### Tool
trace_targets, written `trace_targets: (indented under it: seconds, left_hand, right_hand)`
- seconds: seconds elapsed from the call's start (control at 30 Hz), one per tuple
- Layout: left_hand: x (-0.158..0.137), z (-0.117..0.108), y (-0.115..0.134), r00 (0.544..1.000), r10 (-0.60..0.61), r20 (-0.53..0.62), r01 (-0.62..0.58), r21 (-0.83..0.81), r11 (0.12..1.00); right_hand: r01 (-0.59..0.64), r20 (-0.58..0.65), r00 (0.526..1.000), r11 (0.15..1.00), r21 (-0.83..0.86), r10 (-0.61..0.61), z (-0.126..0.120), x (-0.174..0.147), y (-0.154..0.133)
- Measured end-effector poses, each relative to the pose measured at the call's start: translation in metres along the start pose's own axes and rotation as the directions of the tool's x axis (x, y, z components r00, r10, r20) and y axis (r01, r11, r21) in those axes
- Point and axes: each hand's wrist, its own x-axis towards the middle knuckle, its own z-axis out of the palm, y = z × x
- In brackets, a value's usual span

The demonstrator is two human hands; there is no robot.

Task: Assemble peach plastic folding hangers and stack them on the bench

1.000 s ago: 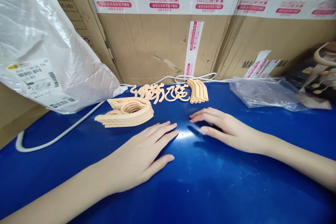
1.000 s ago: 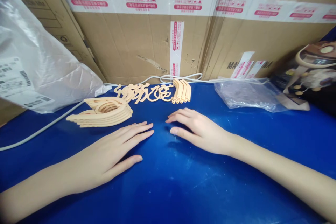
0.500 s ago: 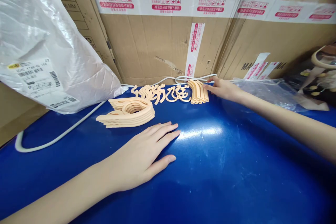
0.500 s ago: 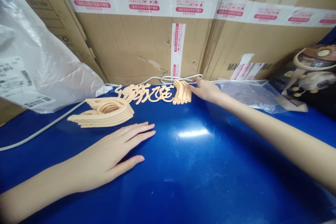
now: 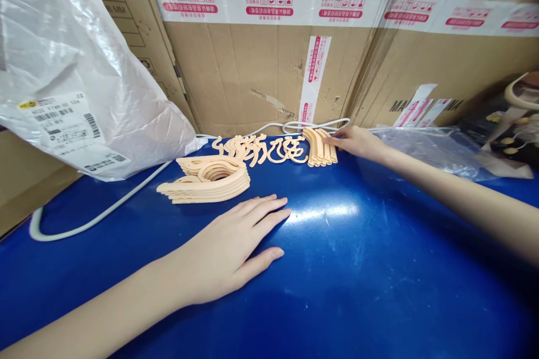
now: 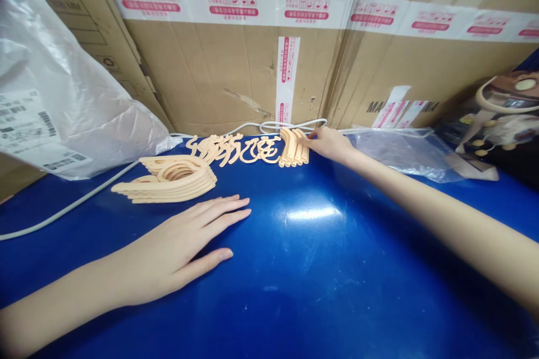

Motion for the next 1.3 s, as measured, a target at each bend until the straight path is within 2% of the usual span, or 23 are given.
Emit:
trace_targets:
  seconds: [0.3,0.5,0.6,0.63,0.67,0.73,0.77,0.8,0.83,0.87,0.97,1.0,1.07,1.13,1.3]
  left_hand:
    - [0.001,0.0,-0.001,0.999,0.015,-0.031,-0.015,-0.009,1.0]
    - [0.0,0.0,-0.001,1.0,0.009,-0.013,-0.009,0.022,1.0]
    - [0.0,0.0,-0.002,0.998,0.035,-0.043,-0.034,0.037,0.999]
    - [0.0,-0.001,-0.002,0.997,0.043,-0.066,-0.04,0.049,0.998]
    - [0.0,-0.001,-0.002,0.994,0.051,-0.095,-0.045,0.063,0.997]
    - [0.002,-0.003,0.0,0.984,0.045,-0.172,-0.03,0.089,0.996]
    - [0.002,-0.004,0.001,0.976,0.033,-0.213,-0.012,0.097,0.995]
    - [0.003,-0.004,0.003,0.969,0.02,-0.248,0.006,0.103,0.995]
    - [0.003,-0.005,0.004,0.963,0.01,-0.271,0.02,0.107,0.994]
    - [0.003,-0.005,0.006,0.96,0.006,-0.282,0.026,0.111,0.993]
    - [0.004,-0.005,0.008,0.965,0.036,-0.261,-0.005,0.119,0.993]
    - [0.004,-0.004,0.008,0.967,0.043,-0.25,-0.015,0.113,0.993]
    - [0.004,-0.004,0.008,0.969,0.044,-0.242,-0.023,0.09,0.996]
    - [0.005,-0.004,0.007,0.971,0.038,-0.238,-0.024,0.061,0.998]
    - [0.005,-0.002,0.007,0.976,0.045,-0.214,-0.043,0.013,0.999]
  right_hand:
    - [0.005,0.011,1.0,0.999,-0.048,-0.004,-0.003,0.005,-0.006]
    - [0.018,-0.076,0.997,0.999,-0.043,-0.021,-0.019,-0.005,-0.009]
    - [0.072,-0.116,0.99,0.997,-0.034,-0.075,-0.03,-0.028,-0.016]
    - [0.115,-0.107,0.987,0.993,-0.022,-0.117,-0.032,-0.039,-0.019]
    - [0.22,-0.079,0.973,0.975,0.005,-0.219,-0.033,-0.052,-0.024]
    - [0.404,-0.02,0.915,0.914,0.047,-0.403,-0.031,-0.08,-0.035]
    - [0.509,0.066,0.855,0.857,0.075,-0.514,-0.028,-0.094,-0.042]
    - [0.615,0.125,0.772,0.782,0.102,-0.624,-0.024,-0.108,-0.048]
    - [0.722,0.14,0.673,0.686,0.092,-0.726,-0.019,-0.12,-0.055]
    - [0.797,0.129,0.595,0.603,0.037,-0.793,-0.014,-0.131,-0.061]
    - [0.897,0.071,0.424,0.409,-0.169,-0.903,-0.002,-0.15,-0.073]
    - [0.908,0.072,0.388,0.367,-0.203,-0.919,0.001,-0.151,-0.075]
    - [0.922,0.081,0.337,0.311,-0.23,-0.938,0.003,-0.15,-0.078]
    - [0.933,0.082,0.307,0.283,-0.223,-0.948,0.004,-0.144,-0.08]
    - [0.939,0.008,0.29,0.282,-0.196,-0.957,0.005,-0.128,-0.082]
